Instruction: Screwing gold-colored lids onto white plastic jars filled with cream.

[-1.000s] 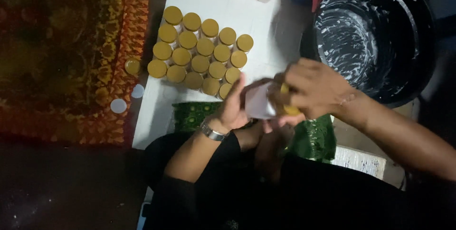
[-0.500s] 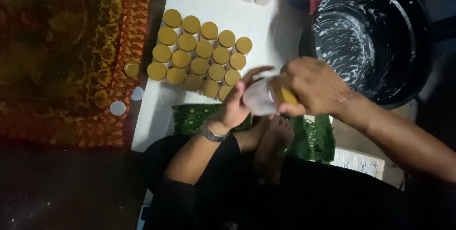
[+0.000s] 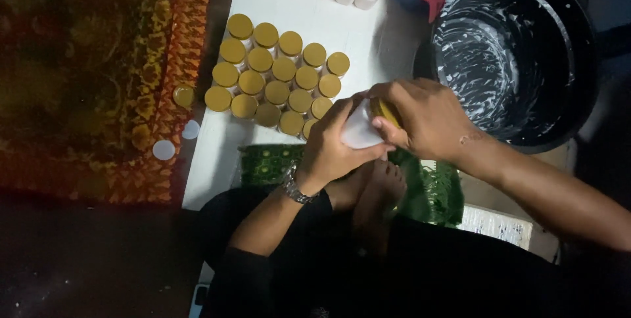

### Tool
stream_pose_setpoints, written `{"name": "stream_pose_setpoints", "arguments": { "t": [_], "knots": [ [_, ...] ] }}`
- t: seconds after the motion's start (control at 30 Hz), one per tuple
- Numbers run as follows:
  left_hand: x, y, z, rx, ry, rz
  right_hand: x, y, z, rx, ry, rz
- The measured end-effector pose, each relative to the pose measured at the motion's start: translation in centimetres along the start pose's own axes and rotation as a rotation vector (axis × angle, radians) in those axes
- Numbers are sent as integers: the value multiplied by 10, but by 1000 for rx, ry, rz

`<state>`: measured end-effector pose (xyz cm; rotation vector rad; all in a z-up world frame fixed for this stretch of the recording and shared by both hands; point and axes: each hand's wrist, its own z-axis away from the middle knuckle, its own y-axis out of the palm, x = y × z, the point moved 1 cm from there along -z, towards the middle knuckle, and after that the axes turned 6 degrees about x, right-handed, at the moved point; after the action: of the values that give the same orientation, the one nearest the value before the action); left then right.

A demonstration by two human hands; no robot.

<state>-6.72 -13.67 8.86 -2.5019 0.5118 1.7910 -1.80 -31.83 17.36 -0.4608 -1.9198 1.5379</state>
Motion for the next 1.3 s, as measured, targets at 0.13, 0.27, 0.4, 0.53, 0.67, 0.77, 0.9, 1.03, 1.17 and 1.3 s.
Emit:
{"name": "stream_pose_setpoints", "arguments": {
  "t": [0.13,0.27,0.4,0.53,0.67,0.77,0.9,1.03,1.17,1.3],
  "knots": [
    [41,-11,-7,246,20,355,-6,1,2,-35,-154,16],
    [60,-16,3,680,-211,783,1,3,-1,-108,-506,-15],
    [34,-17,-7,513,-225,668,0,3,3,-138,-397,81],
    [-5,-23,-15,340,-74,203,-6,8,5,-98,-245,71],
    [11,-22,-12,370,-89,298,-14,10,9,-86,-257,27],
    [42,-25,-2,576,-242,758,-9,9,5,-135,-455,-26],
    [62,-11,11,614,-355,938,2,12,0,-138,-581,-72],
    [25,-16,-6,528,-358,694,-5,15,5,-95,-361,22],
    [-9,-18,-7,205,-152,-89,7,2,-2,58,-26,-21],
    [-7,-21,-11,235,-7,54,0,0,-3,25,-51,-52]
  ]
}}
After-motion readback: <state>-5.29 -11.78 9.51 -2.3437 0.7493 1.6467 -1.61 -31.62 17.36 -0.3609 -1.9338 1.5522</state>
